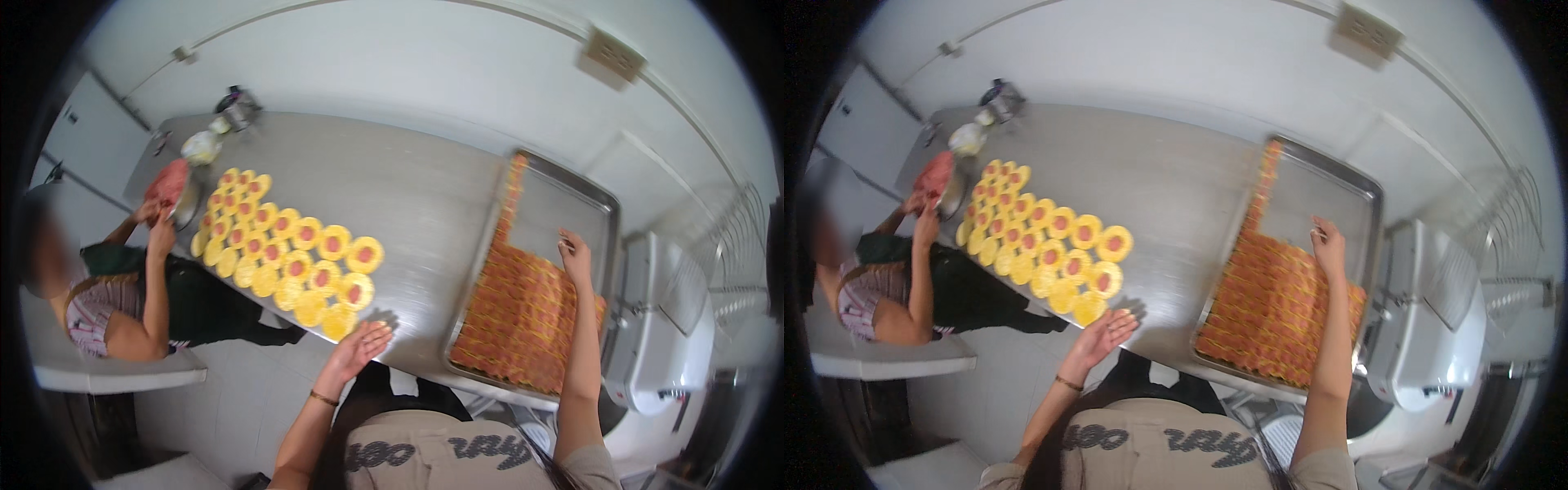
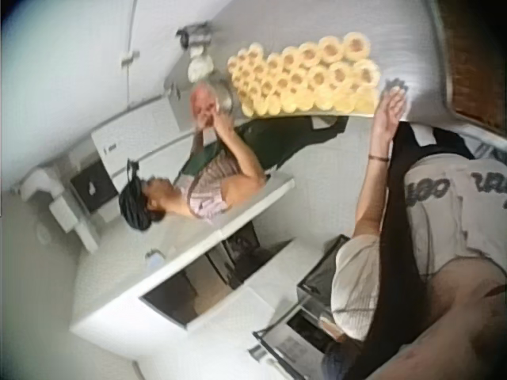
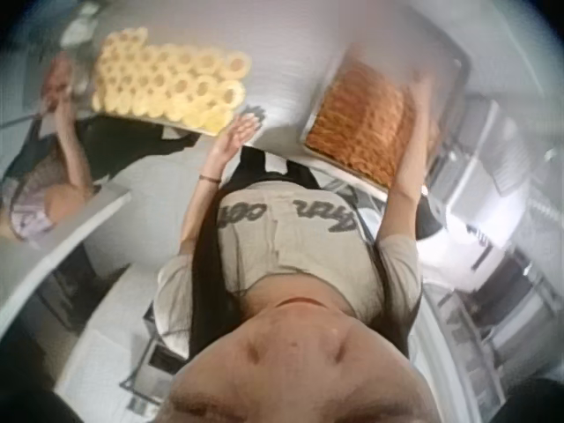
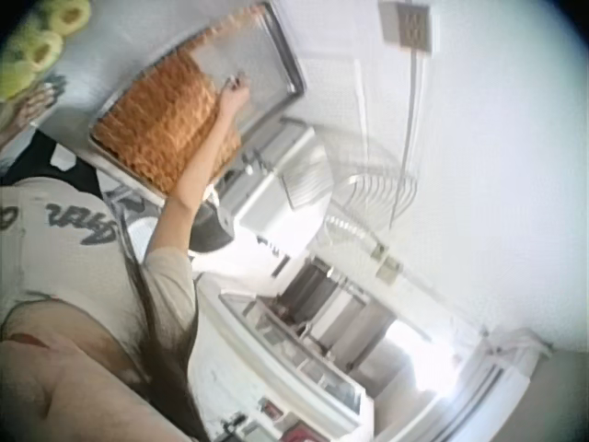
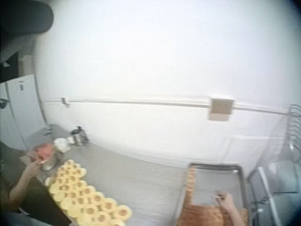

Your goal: The person repeatedly picks up yellow dough circles with red filling, folds them into half-moon shapes, and places them on a metal tray. Another person works alongside at the same table, also handling dough and filling.

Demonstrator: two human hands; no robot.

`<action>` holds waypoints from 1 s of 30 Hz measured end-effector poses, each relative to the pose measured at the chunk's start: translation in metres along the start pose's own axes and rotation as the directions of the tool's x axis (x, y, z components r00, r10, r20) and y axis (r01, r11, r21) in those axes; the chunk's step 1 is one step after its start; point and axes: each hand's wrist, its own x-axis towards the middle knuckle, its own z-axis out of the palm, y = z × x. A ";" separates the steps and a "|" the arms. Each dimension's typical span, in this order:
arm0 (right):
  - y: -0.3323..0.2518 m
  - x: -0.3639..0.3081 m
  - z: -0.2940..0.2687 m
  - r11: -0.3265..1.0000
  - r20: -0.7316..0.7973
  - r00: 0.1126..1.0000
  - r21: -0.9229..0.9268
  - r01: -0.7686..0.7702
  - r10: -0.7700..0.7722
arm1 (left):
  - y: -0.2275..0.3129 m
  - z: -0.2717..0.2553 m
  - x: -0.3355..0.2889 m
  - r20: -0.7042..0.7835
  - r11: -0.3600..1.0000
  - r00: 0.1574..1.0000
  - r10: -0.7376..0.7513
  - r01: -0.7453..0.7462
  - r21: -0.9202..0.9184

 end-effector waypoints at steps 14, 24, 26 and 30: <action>-0.361 0.105 0.502 0.672 0.520 0.480 0.280 0.686 -0.706 | 0.213 -0.183 -0.033 -0.267 0.857 0.843 0.467 -0.357 0.373; -0.419 0.108 0.671 0.573 0.727 0.479 -0.144 0.807 -0.491 | 0.477 -0.291 0.111 -0.034 0.033 0.272 0.962 0.007 0.999; -0.409 0.109 0.660 0.546 0.703 0.497 -0.182 0.818 -0.509 | 0.501 -0.305 0.141 -0.063 0.042 0.264 0.962 0.083 0.996; -0.367 0.116 0.600 0.619 0.669 0.601 -0.261 0.741 -0.437 | 0.532 -0.336 0.179 0.002 -0.121 0.314 0.949 0.358 0.926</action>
